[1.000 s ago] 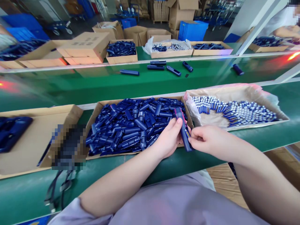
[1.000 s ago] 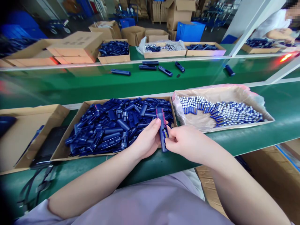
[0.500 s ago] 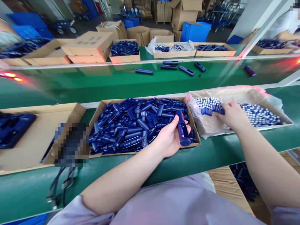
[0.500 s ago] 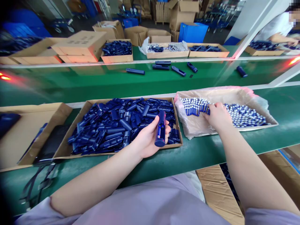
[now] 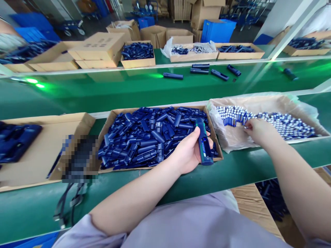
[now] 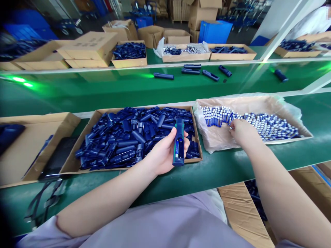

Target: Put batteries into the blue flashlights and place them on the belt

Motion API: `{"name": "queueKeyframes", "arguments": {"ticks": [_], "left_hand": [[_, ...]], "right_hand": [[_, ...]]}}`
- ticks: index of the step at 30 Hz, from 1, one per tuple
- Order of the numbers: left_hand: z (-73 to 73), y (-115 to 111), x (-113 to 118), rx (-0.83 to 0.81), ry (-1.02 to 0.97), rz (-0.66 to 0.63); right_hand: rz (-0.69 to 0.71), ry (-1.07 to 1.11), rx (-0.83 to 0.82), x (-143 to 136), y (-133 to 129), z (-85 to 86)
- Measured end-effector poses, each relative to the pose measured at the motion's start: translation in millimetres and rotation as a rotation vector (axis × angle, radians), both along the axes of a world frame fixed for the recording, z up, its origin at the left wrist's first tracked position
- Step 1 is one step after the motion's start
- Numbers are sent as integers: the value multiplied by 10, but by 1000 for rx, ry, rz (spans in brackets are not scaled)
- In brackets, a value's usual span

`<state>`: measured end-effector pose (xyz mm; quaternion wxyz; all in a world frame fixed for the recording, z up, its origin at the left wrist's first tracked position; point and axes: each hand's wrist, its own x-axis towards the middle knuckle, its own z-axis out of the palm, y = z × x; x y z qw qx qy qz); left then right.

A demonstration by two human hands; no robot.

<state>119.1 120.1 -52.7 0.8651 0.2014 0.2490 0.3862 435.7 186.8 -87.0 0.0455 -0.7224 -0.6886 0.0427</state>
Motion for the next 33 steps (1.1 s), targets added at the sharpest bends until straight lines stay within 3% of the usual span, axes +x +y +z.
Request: {"name": "queueKeyframes", "arguments": {"ticks": [3, 6, 8, 11, 13, 16, 20, 27, 33], "left_hand": [[9, -13, 6, 53, 24, -5], [21, -23, 12, 61, 23, -6], [22, -29, 18, 63, 19, 0], [2, -33, 30, 78, 16, 15], [-22, -32, 36, 75, 10, 21], [-58, -28, 41, 42, 17, 17], [-68, -30, 43, 32, 59, 22], [-54, -48, 61, 31, 40, 32], [-66, -71, 90, 70, 28, 73]], "right_hand": [[-38, 57, -53, -65, -23, 81], [-30, 149, -41, -237, -161, 267], [28, 401, -13, -469, -362, 439], [120, 967, 49, -971, -756, 682], [123, 1091, 73, -1304, -978, 780], [122, 1048, 105, -1614, -1144, 814], [210, 816, 149, -1656, -1173, 783], [666, 200, 563, -1505, -1205, 652], [756, 240, 471, -1424, -1222, 518]]}}
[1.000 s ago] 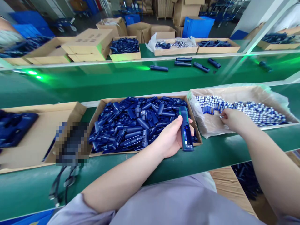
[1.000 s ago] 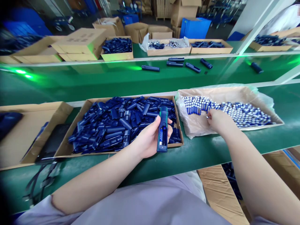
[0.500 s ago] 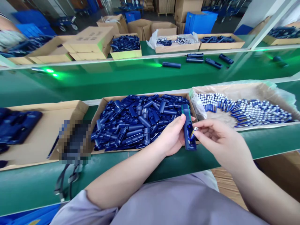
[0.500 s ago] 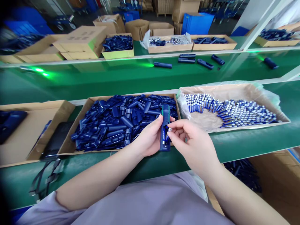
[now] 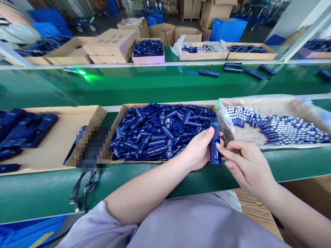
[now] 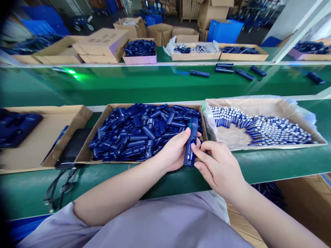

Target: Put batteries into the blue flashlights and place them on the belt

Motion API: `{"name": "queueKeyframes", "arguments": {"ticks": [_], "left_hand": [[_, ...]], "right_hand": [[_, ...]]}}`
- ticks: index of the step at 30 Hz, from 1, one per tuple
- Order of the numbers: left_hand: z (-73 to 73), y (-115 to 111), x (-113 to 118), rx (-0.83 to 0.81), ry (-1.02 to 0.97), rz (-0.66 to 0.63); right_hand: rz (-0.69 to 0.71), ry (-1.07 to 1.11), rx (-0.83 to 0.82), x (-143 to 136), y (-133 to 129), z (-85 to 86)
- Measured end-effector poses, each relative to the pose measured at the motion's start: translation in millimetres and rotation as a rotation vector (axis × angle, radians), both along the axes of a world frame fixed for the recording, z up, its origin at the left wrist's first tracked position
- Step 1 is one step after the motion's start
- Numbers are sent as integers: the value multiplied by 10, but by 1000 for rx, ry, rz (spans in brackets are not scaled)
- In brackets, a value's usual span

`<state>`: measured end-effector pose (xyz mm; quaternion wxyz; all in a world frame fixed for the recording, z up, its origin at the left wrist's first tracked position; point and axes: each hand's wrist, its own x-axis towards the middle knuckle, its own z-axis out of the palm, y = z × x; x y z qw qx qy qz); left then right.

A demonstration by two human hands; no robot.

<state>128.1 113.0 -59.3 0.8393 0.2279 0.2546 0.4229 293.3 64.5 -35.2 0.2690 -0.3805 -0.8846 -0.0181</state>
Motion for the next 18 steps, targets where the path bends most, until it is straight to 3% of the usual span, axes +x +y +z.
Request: {"name": "queueKeyframes", "arguments": {"ticks": [4, 8, 9, 10, 11, 14, 18], "left_hand": [[-1, 7, -10, 10, -18, 9], [43, 35, -87, 68, -125, -111], [63, 35, -112, 88, -169, -163], [84, 31, -136, 106, -207, -216], [103, 23, -156, 125, -235, -266], [130, -10, -188, 200, -258, -364], [112, -14, -183, 251, -251, -394]], "right_hand": [[19, 58, 2, 49, 118, 173], [-442, 355, -157, 36, 685, 304], [-486, 356, -247, -15, 867, 287], [-426, 288, -349, -90, 1038, 252], [-279, 182, -425, -184, 1186, 206], [-17, 36, -500, -510, 1428, 67], [68, -3, -529, -766, 1438, 3]]}}
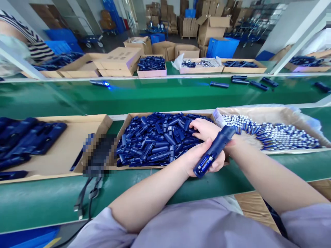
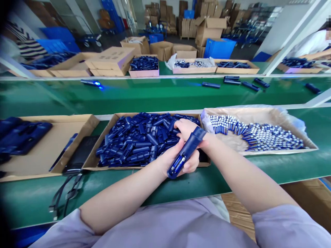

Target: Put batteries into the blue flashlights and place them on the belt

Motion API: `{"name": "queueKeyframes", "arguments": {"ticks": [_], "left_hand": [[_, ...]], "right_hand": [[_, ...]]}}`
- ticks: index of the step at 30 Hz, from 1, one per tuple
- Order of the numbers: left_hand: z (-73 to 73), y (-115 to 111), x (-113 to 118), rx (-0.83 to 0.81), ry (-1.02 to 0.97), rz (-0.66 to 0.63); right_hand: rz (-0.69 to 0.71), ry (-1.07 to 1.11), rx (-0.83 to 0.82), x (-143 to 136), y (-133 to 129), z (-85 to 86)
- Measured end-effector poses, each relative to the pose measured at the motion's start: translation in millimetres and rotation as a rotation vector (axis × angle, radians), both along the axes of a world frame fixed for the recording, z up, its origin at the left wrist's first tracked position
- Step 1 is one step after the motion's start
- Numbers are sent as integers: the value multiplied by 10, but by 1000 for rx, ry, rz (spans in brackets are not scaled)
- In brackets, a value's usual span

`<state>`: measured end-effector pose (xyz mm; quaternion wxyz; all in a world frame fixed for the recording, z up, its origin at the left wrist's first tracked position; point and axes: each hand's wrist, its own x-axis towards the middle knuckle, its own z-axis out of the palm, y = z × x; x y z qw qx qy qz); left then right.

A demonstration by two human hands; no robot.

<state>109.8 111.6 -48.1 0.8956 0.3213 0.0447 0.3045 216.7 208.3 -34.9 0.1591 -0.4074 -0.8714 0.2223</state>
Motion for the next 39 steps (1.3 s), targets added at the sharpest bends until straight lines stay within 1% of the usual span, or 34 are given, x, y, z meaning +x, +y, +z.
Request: {"name": "queueKeyframes", "arguments": {"ticks": [2, 4, 6, 8, 10, 12, 14, 15, 17, 19, 22, 24, 28, 32, 37, 39], "left_hand": [[0, 12, 11, -37, -8, 24], [11, 21, 24, -89, -4, 68], [23, 27, 39, -145, 26, 129], [24, 34, 57, -207, 85, 213], [11, 46, 77, -270, 164, 307], [-8, 61, 96, -318, 245, 373], [-31, 75, 109, -342, 280, 395], [-43, 80, 113, -350, 271, 392], [-66, 86, 116, -371, 223, 382], [-84, 88, 118, -389, 198, 380], [-89, 85, 124, -390, 216, 390], [-76, 79, 132, -377, 220, 403], [-51, 68, 149, -332, 207, 431], [-51, 64, 159, -328, 203, 463], [-56, 63, 155, -302, 196, 447], [-55, 65, 148, -302, 189, 435]], "right_hand": [[1, 11, -25, 4, 1, 3], [-21, 55, -39, 92, 20, 11], [-80, 131, -29, 254, 24, 21], [-182, 224, -1, 463, -26, 34], [-317, 419, -1, 666, -164, 42], [-410, 653, -58, 803, -394, 42], [-430, 796, -147, 839, -681, 39], [-430, 811, -172, 821, -826, 38], [-443, 783, -143, 740, -1069, 39], [-456, 695, -36, 643, -1213, 35], [-455, 517, 145, 549, -1269, -2], [-463, 467, 214, 525, -1269, -42], [-481, 455, 241, 495, -1295, -99], [-494, 454, 250, 467, -1309, -93], [-420, 335, 280, 525, -1263, -43], [-402, 319, 287, 555, -1248, -44]]}}
